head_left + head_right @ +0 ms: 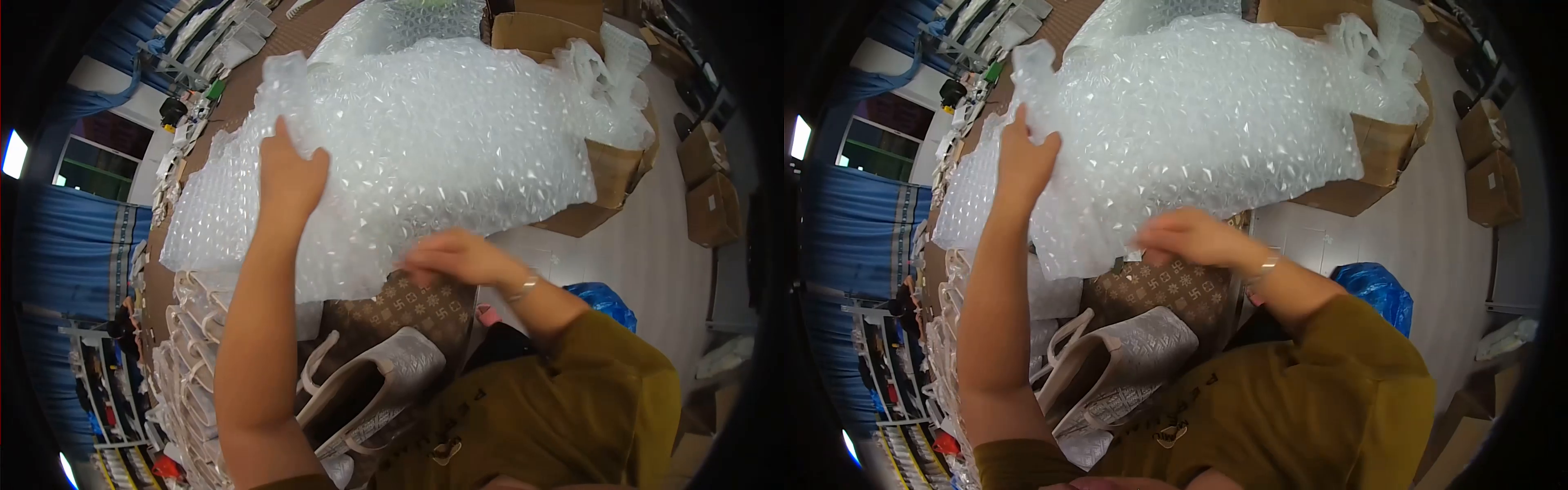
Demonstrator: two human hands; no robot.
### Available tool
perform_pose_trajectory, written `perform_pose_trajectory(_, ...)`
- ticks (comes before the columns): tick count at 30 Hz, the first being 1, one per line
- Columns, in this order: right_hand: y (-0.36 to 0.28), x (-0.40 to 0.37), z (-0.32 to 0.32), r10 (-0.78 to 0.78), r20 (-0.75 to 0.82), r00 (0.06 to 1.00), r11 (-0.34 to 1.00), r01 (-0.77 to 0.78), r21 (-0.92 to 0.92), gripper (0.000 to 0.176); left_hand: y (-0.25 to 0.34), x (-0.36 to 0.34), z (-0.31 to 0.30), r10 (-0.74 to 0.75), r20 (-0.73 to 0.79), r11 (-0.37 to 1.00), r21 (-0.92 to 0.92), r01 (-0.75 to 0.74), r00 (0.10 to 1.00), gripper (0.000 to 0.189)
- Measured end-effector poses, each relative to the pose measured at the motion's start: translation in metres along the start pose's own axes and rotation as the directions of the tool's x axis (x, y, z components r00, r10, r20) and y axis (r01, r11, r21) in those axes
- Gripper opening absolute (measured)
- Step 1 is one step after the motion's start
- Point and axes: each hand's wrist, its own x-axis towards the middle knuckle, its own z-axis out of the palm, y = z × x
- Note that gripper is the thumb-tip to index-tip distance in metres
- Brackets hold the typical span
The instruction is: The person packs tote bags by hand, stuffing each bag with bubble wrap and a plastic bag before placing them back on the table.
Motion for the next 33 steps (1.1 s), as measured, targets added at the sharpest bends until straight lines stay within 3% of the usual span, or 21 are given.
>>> perform_pose_trajectory(1, 0.0, -0.025, -0.017, 0.231, -0.036, 0.972, 0.97, -0.227, 0.082, 0.034, 0.004, -0.001, 0.015, 0.027, 0.034, 0.999, -0.042, -0.026, 0.999, 0.069)
perform_pose_trajectory(3, 0.042, -0.059, -0.065, 0.308, -0.169, 0.936, 0.951, -0.301, 0.068, 0.043, 0.009, -0.003, 0.041, 0.074, 0.073, 0.994, -0.091, -0.068, 0.995, 0.069)
perform_pose_trajectory(6, 0.092, -0.092, -0.109, 0.3, -0.397, 0.867, 0.938, -0.192, 0.289, 0.049, 0.013, -0.01, 0.072, 0.056, 0.432, 0.967, 0.202, -0.157, 0.9, 0.065)
perform_pose_trajectory(7, 0.104, -0.094, -0.122, 0.28, -0.485, 0.828, 0.813, 0.064, 0.579, 0.051, 0.014, -0.015, 0.075, 0.066, 0.437, 0.967, 0.194, -0.165, 0.897, 0.065)
perform_pose_trajectory(8, 0.107, -0.095, -0.132, 0.293, -0.566, 0.771, 0.564, 0.339, 0.753, 0.054, 0.014, -0.02, 0.075, 0.093, 0.445, 0.941, 0.254, -0.225, 0.891, 0.064)
perform_pose_trajectory(9, 0.109, -0.094, -0.141, 0.289, -0.578, 0.763, 0.561, 0.354, 0.748, 0.054, 0.013, -0.021, 0.073, 0.125, 0.451, 0.905, 0.313, -0.288, 0.884, 0.063)
perform_pose_trajectory(11, 0.105, -0.093, -0.162, 0.085, -0.792, 0.604, 0.299, 0.743, 0.599, 0.055, 0.011, -0.019, 0.072, 0.178, 0.458, 0.858, 0.362, -0.366, 0.871, 0.062)
perform_pose_trajectory(15, 0.112, -0.099, -0.235, 0.093, -0.85, 0.518, 0.287, 0.804, 0.521, 0.05, 0.003, -0.017, 0.083, 0.08, 0.464, 0.939, 0.262, -0.223, 0.882, 0.06)
perform_pose_trajectory(17, 0.068, -0.099, -0.229, -0.297, -0.908, 0.295, 0.64, 0.768, 0.04, 0.04, -0.001, -0.018, 0.087, 0.12, 0.372, 0.938, 0.262, -0.228, 0.921, 0.06)
perform_pose_trajectory(18, 0.044, -0.102, -0.217, -0.303, -0.898, 0.318, 0.641, 0.766, 0.055, 0.04, -0.006, -0.02, 0.086, 0.128, 0.324, 0.938, 0.268, -0.221, 0.937, 0.06)
perform_pose_trajectory(19, 0.01, -0.107, -0.188, -0.361, -0.863, 0.353, 0.854, 0.496, -0.154, 0.039, -0.007, -0.02, 0.084, 0.104, 0.313, 0.941, 0.277, -0.195, 0.944, 0.06)
perform_pose_trajectory(20, -0.013, -0.108, -0.164, -0.403, -0.822, 0.403, 0.915, 0.161, -0.37, 0.039, -0.008, -0.02, 0.084, 0.102, 0.325, 0.94, 0.278, -0.198, 0.94, 0.06)
perform_pose_trajectory(21, -0.026, -0.104, -0.15, -0.406, -0.812, 0.419, 0.914, 0.163, -0.372, 0.039, -0.009, -0.018, 0.083, 0.106, 0.339, 0.939, 0.276, -0.207, 0.935, 0.06)
perform_pose_trajectory(22, -0.036, -0.101, -0.14, -0.607, -0.448, 0.656, 0.558, -0.049, -0.829, 0.043, -0.01, -0.016, 0.082, 0.117, 0.354, 0.937, 0.271, -0.222, 0.928, 0.06)
perform_pose_trajectory(23, -0.042, -0.096, -0.13, -0.491, -0.041, 0.87, -0.038, -0.068, -0.997, 0.047, -0.013, -0.012, 0.084, 0.113, 0.351, 0.938, 0.271, -0.216, 0.93, 0.06)
perform_pose_trajectory(24, -0.049, -0.081, -0.112, -0.361, -0.018, 0.932, -0.093, -0.055, -0.994, 0.05, -0.019, -0.007, 0.087, 0.085, 0.378, 0.968, 0.187, -0.166, 0.922, 0.06)
perform_pose_trajectory(27, -0.039, -0.037, -0.089, -0.149, -0.004, 0.989, -0.131, -0.024, -0.991, 0.051, -0.023, 0.0, 0.091, 0.043, 0.436, 0.998, 0.018, -0.057, 0.899, 0.06)
perform_pose_trajectory(28, -0.039, -0.029, -0.086, -0.151, -0.001, 0.988, -0.131, -0.021, -0.991, 0.051, -0.018, -0.001, 0.087, 0.027, 0.394, 0.991, -0.134, 0.028, 0.919, 0.058)
perform_pose_trajectory(30, -0.038, -0.012, -0.08, 0.067, -0.03, 0.997, -0.146, -0.02, -0.989, 0.045, -0.012, -0.006, 0.079, -0.036, 0.315, 0.886, -0.428, 0.176, 0.948, 0.056)
perform_pose_trajectory(31, -0.037, -0.006, -0.079, 0.178, -0.04, 0.983, -0.156, -0.012, -0.988, 0.042, -0.007, -0.01, 0.076, -0.048, 0.312, 0.887, -0.423, 0.184, 0.949, 0.056)
perform_pose_trajectory(33, -0.046, 0.001, -0.077, 0.134, 0.006, 0.991, -0.04, 0.011, -0.999, 0.042, 0.007, -0.02, 0.075, -0.002, 0.297, 0.999, 0.05, -0.014, 0.955, 0.054)
